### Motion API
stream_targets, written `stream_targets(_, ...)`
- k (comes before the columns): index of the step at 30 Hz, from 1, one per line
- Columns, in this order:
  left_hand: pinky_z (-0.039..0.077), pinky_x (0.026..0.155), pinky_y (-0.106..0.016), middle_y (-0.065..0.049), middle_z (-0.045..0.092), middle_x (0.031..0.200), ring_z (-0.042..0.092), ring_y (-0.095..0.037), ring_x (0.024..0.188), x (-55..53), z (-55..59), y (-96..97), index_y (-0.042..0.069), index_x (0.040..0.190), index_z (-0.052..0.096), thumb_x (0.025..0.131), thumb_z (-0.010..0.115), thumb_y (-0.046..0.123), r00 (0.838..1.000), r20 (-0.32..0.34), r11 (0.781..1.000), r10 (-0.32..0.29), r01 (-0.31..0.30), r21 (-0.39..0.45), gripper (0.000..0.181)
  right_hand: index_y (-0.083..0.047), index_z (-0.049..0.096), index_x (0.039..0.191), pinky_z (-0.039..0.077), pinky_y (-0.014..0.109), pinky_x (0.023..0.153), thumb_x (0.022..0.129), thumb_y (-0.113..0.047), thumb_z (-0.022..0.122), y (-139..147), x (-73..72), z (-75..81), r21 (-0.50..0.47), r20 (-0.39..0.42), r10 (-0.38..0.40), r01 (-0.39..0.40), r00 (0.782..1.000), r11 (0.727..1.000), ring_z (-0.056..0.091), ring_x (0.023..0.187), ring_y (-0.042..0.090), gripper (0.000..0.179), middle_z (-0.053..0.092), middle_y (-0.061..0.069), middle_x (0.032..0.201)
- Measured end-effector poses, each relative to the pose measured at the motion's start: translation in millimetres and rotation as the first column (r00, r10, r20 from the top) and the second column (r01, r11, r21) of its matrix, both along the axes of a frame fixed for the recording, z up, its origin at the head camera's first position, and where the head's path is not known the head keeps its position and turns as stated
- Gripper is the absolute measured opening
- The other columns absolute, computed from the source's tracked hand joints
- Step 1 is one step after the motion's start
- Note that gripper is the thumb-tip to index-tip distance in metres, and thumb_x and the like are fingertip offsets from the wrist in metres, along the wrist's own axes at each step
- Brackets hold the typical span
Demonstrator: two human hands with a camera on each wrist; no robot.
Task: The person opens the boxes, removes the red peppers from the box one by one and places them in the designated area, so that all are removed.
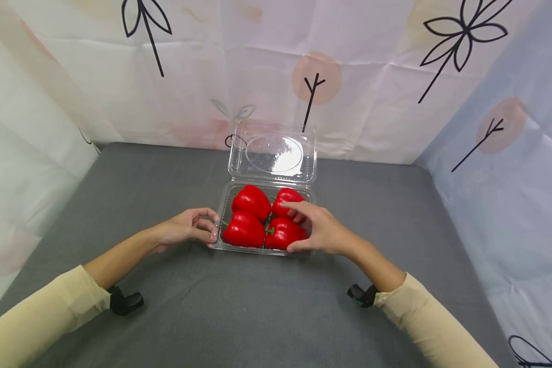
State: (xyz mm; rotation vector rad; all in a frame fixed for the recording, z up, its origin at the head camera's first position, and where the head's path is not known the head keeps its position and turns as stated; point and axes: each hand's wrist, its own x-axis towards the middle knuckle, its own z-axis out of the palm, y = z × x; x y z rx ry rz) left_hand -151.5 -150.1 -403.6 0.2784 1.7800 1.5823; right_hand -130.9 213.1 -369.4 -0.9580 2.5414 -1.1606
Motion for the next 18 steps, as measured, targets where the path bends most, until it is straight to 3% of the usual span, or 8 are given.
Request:
stream_targets(9,0.056,0.084,-0.035,-0.011,0.069,0.088,0.066,-0.023,0.08,-0.2,-0.7,0.1,0.0,0.121,0.047,0.091,0.068,0.003,1.0,0.004,1.0,-0.002,0.002,0.01,0.037,-0.008,0.063,0.132,0.056,0.04,0.075,0.071,-0.027,0.091,-9.0,-0.3,-1.6,0.185,-0.103,-0.015,0.034,0.995,0.982,0.056,0.096,0.018,0.07,0.058,0.002,0.115)
stream_targets(18,0.056,0.085,-0.034,-0.01,0.069,0.088,0.066,-0.023,0.08,-0.7,-1.4,-0.8,0.0,0.121,0.047,0.091,0.068,0.003,1.0,0.015,1.0,0.008,-0.008,-0.002,0.037,-0.005,0.065,0.128,0.055,0.043,0.074,0.071,-0.026,0.091,-10.7,-1.3,-0.3,0.201,-0.106,-0.002,0.023,0.994,0.979,0.054,0.095,0.021,0.066,0.056,0.002,0.112)
